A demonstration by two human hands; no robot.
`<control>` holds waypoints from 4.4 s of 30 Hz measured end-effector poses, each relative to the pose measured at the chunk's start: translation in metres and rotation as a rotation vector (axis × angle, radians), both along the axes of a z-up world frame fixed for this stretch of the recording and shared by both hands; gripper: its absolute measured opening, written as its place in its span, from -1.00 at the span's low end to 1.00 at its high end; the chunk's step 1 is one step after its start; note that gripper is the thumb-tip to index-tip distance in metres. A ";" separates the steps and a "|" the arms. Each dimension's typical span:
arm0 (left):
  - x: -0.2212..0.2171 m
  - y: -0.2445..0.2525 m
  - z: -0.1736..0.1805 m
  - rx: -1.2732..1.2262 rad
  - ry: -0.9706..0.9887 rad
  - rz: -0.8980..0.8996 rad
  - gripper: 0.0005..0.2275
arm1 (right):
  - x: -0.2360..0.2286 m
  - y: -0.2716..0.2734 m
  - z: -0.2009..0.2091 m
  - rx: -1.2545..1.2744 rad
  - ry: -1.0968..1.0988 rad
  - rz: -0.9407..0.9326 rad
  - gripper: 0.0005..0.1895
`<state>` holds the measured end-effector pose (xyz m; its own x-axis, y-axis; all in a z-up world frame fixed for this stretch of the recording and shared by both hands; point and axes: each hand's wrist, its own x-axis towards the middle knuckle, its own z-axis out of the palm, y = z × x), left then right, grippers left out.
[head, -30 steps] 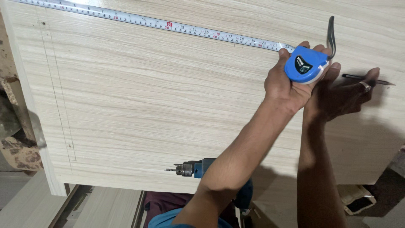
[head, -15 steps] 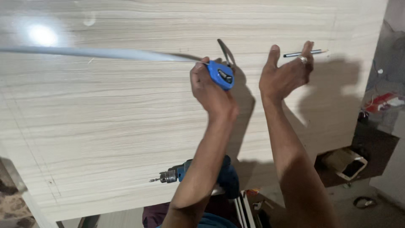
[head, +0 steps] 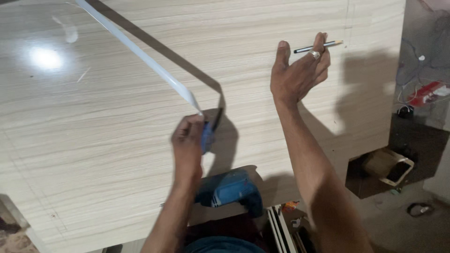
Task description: The person measures a large light-colored wooden board using a tape measure and marks several points with a pencil. They repeatedly reposition the tape measure to take multiple measurements across the surface. A cordless drill is visible on the board but is not used during the clip.
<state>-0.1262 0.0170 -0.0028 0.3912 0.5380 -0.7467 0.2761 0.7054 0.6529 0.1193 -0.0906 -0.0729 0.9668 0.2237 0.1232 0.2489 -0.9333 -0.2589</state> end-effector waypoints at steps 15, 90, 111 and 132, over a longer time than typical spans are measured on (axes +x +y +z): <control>-0.104 0.117 -0.014 1.023 0.851 -0.608 -0.87 | 0.000 -0.004 -0.002 0.097 -0.002 -0.001 -0.06; -0.056 0.198 -0.094 1.984 0.218 -0.260 -0.89 | 0.039 -0.053 -0.063 0.095 -0.312 0.249 -0.11; -0.053 0.199 -0.098 1.960 0.328 -0.351 -0.95 | 0.038 -0.045 -0.059 0.052 -0.309 0.307 -0.15; -0.053 0.201 -0.095 2.063 0.279 -0.325 -0.87 | 0.033 -0.039 -0.050 0.110 -0.246 0.305 -0.28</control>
<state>-0.1796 0.2185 -0.0981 0.6286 0.4161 0.6570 0.4163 -0.8936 0.1677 0.1524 -0.1298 -0.1233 0.7968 0.4683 0.3818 0.5771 -0.7770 -0.2513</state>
